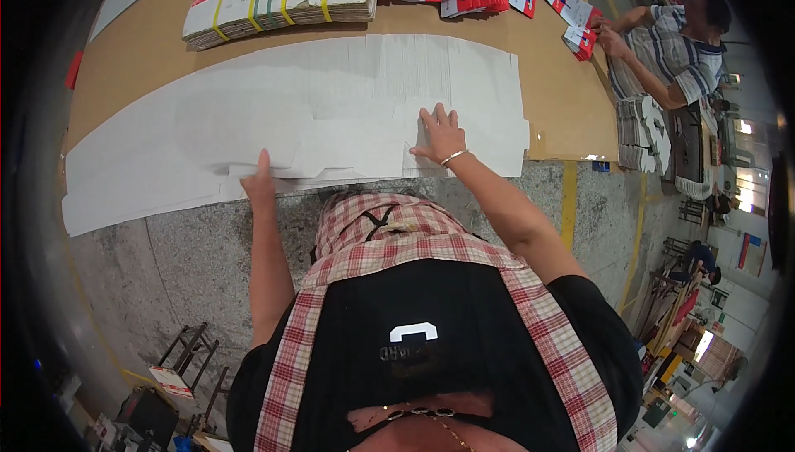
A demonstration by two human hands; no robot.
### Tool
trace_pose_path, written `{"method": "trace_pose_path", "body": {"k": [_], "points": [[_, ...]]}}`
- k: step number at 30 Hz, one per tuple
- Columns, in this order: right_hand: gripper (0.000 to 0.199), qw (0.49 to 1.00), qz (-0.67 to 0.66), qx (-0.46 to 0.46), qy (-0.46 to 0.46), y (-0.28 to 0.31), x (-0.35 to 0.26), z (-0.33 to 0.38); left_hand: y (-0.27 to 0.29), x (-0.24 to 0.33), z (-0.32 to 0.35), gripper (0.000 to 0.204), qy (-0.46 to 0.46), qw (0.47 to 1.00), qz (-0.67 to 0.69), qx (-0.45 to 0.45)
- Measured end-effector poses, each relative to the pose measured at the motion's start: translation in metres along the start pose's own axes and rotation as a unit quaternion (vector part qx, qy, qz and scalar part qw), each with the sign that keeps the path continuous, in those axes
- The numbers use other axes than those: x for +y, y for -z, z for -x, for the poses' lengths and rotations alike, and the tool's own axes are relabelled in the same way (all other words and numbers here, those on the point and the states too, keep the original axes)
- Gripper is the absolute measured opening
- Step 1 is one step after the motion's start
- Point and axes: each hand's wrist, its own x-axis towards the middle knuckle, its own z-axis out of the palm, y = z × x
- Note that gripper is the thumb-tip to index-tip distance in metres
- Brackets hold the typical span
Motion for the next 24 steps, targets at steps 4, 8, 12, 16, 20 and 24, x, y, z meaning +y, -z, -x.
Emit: {"method": "trace_pose_path", "body": {"k": [4, 8, 12, 16, 20, 24], "points": [[0.094, 0.999, -0.012, 0.040, -0.019, -0.013, 0.019, 0.002, -0.066, 0.086, 0.057, 0.043, -0.071, 0.993, -0.070, -0.058], [0.094, 0.999, -0.006, 0.051, -0.014, -0.013, 0.020, 0.000, -0.062, 0.071, 0.051, 0.042, -0.311, 0.907, -0.276, -0.064], [0.094, 0.998, -0.008, 0.055, -0.026, -0.017, 0.027, 0.004, -0.013, 0.054, 0.019, 0.046, 0.171, 0.963, 0.176, -0.114], [0.097, 0.999, -0.003, 0.029, -0.024, -0.010, 0.019, 0.004, 0.027, -0.011, 0.006, 0.049, 0.201, 0.891, 0.394, -0.102], [0.095, 0.999, 0.008, 0.031, -0.011, -0.010, 0.022, 0.004, 0.015, -0.024, -0.004, 0.051, 0.178, 0.966, 0.185, -0.035], [0.095, 1.000, 0.009, 0.024, -0.013, -0.014, 0.030, 0.005, 0.000, -0.022, -0.004, 0.051, -0.043, 0.992, -0.079, -0.088]]}}
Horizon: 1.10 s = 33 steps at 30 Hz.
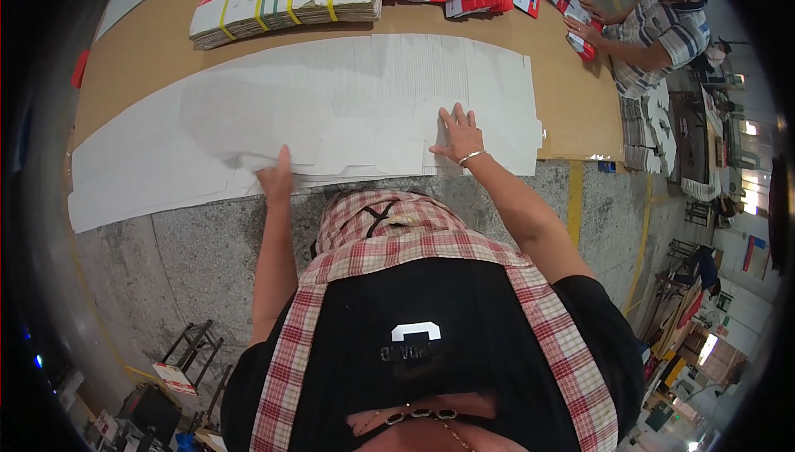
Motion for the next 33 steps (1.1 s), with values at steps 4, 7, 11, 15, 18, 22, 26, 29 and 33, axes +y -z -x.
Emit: {"method": "trace_pose_path", "body": {"k": [4, 7, 11, 15, 18, 22, 26, 29, 33], "points": [[0.095, 1.000, -0.013, 0.009, -0.007, -0.002, 0.024, 0.005, -0.071, 0.089, 0.045, 0.050, -0.149, 0.983, -0.107, -0.015], [0.094, 1.000, -0.015, 0.016, -0.007, -0.003, 0.022, 0.003, -0.077, 0.123, 0.055, 0.046, -0.268, 0.951, -0.155, 0.003], [0.097, 1.000, 0.006, 0.004, -0.013, -0.001, 0.024, 0.002, -0.015, 0.082, 0.029, 0.053, 0.003, 0.991, 0.112, -0.072], [0.097, 1.000, 0.003, -0.003, -0.012, 0.003, 0.019, 0.001, 0.014, 0.029, 0.009, 0.055, 0.208, 0.899, 0.386, 0.005], [0.093, 1.000, -0.010, 0.026, -0.003, 0.001, 0.020, -0.002, 0.019, 0.000, -0.002, 0.050, 0.246, 0.932, 0.263, 0.038], [0.095, 1.000, -0.015, 0.001, -0.023, 0.000, 0.030, 0.002, -0.011, 0.028, -0.004, 0.046, 0.008, 0.998, 0.066, 0.018], [0.096, 1.000, -0.019, 0.005, -0.014, -0.002, 0.046, 0.004, -0.047, 0.071, 0.023, 0.041, -0.251, 0.953, -0.172, -0.004], [0.095, 1.000, -0.013, 0.006, -0.019, -0.002, 0.049, 0.005, -0.054, 0.085, 0.029, 0.043, -0.213, 0.973, -0.090, -0.001], [0.095, 1.000, -0.018, 0.008, -0.019, -0.002, 0.049, 0.004, 0.014, 0.035, 0.015, 0.047, -0.188, 0.933, -0.270, -0.145]]}}
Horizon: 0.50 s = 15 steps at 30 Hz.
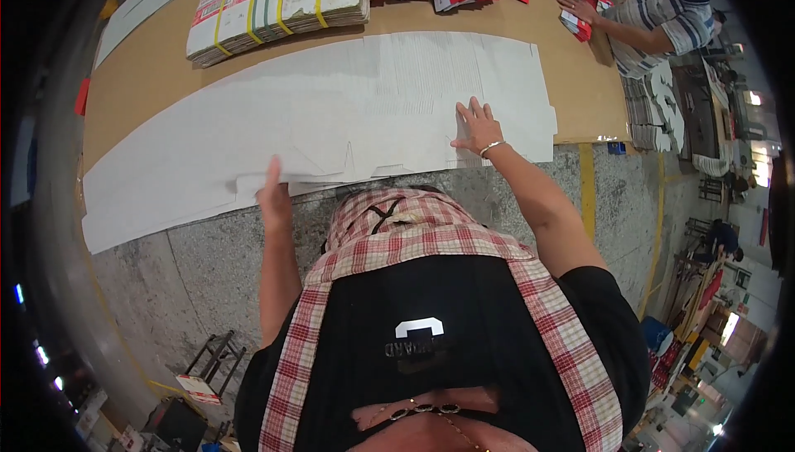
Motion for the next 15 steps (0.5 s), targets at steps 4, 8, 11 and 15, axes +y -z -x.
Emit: {"method": "trace_pose_path", "body": {"k": [4, 8, 11, 15], "points": [[0.094, 1.000, 0.004, 0.008, 0.003, -0.001, 0.002, -0.001, -0.003, 0.002, -0.006, 0.050, 0.351, 0.747, 0.526, 0.203], [0.098, 1.000, 0.025, -0.018, -0.003, 0.004, -0.001, -0.002, -0.011, -0.033, -0.021, 0.046, 0.319, 0.848, 0.382, 0.184], [0.098, 0.999, 0.031, -0.021, -0.013, 0.004, 0.002, -0.001, -0.022, -0.012, -0.038, 0.044, 0.088, 0.961, 0.141, 0.219], [0.095, 1.000, 0.012, -0.007, -0.006, 0.002, 0.015, -0.004, -0.024, 0.063, -0.039, 0.041, -0.074, 0.978, -0.026, 0.192]]}}
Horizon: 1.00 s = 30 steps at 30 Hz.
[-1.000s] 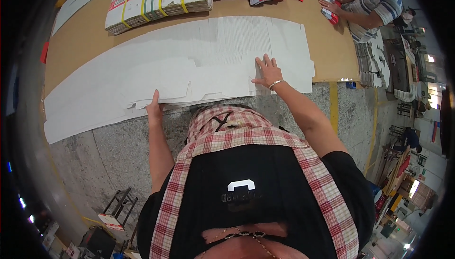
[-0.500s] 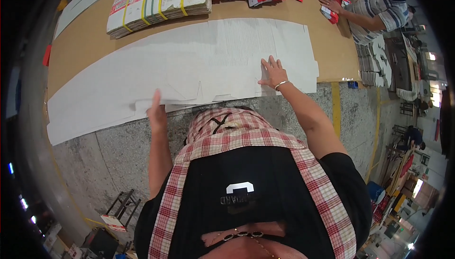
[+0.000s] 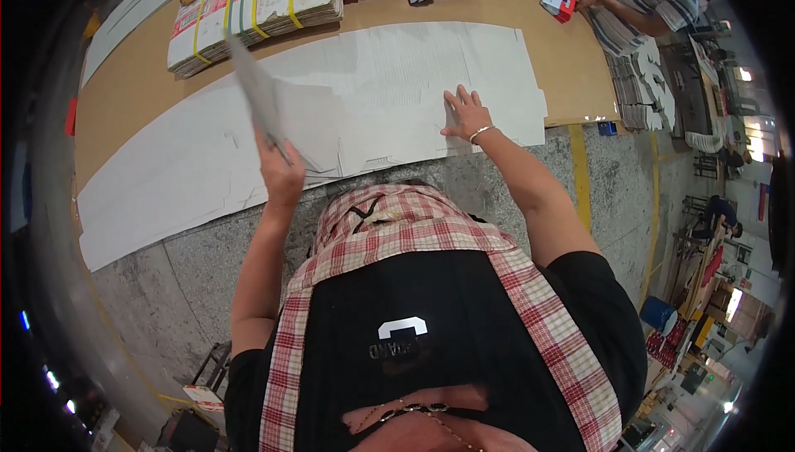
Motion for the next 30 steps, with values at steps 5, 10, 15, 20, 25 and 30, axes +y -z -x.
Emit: {"method": "trace_pose_path", "body": {"k": [5, 10, 15, 20, 25, 30], "points": [[0.095, 1.000, -0.012, 0.022, 0.014, -0.012, -0.002, -0.008, 0.020, -0.028, 0.029, 0.033, 0.137, 0.975, 0.165, -0.060], [0.085, 0.994, -0.011, -0.071, -0.076, 0.003, -0.004, -0.025, -0.003, -0.097, 0.069, 0.038, 0.448, 0.689, 0.568, 0.047], [0.071, 0.966, -0.082, 0.104, 0.224, 0.026, -0.134, -0.073, 0.002, -0.047, 0.049, 0.042, 0.432, 0.470, 0.746, 0.188], [0.065, 0.903, -0.091, 0.043, 0.417, 0.049, -0.292, -0.117, 0.011, -0.075, 0.053, 0.051, 0.361, 0.469, 0.781, 0.201], [0.062, 0.937, -0.052, 0.033, 0.344, 0.042, -0.319, -0.161, 0.001, -0.078, 0.029, 0.062, 0.513, 0.523, 0.670, 0.118], [0.046, 0.952, -0.133, -0.058, 0.268, 0.048, -0.339, -0.171, -0.011, -0.107, 0.036, 0.057, 0.597, 0.607, 0.489, 0.188]]}}
